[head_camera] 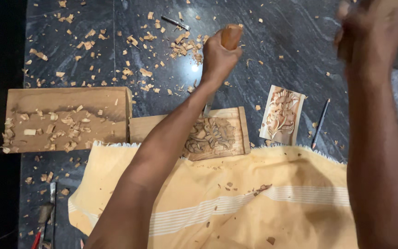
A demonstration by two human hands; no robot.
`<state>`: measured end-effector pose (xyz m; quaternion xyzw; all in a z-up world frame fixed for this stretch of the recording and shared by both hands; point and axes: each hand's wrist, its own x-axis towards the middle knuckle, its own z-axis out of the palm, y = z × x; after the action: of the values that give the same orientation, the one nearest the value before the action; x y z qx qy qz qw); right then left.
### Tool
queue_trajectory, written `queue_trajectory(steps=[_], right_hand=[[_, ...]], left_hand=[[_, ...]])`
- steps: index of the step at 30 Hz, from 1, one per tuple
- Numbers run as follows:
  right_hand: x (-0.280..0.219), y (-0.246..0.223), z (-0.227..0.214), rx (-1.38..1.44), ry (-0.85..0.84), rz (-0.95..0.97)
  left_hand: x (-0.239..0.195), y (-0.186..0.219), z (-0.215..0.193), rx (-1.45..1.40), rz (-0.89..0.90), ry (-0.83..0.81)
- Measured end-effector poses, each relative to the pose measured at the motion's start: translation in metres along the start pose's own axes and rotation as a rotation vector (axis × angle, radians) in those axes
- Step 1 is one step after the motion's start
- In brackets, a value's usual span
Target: The person is carving a floral design into a rectangular wooden board using a chisel and a wooden mallet. They repeatedly strike the chisel to remove wood shavings and refine the pattern.
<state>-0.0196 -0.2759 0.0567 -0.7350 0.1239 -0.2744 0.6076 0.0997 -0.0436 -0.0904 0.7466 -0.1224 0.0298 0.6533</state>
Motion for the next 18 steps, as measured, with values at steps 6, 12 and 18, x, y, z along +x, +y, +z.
queue_trajectory(steps=[6,12,18], right_hand=[[0.068,0.079,0.044,-0.594,-0.531,-0.279],[0.085,0.112,0.039,-0.310,-0.203,0.119],[0.073,0.102,0.044,-1.071,-0.536,-0.396]], left_hand=[[-0.001,0.008,0.000,-0.027,-0.028,0.016],[-0.004,-0.004,0.008,0.075,-0.002,0.011],[0.001,-0.009,0.010,0.161,-0.066,-0.006]])
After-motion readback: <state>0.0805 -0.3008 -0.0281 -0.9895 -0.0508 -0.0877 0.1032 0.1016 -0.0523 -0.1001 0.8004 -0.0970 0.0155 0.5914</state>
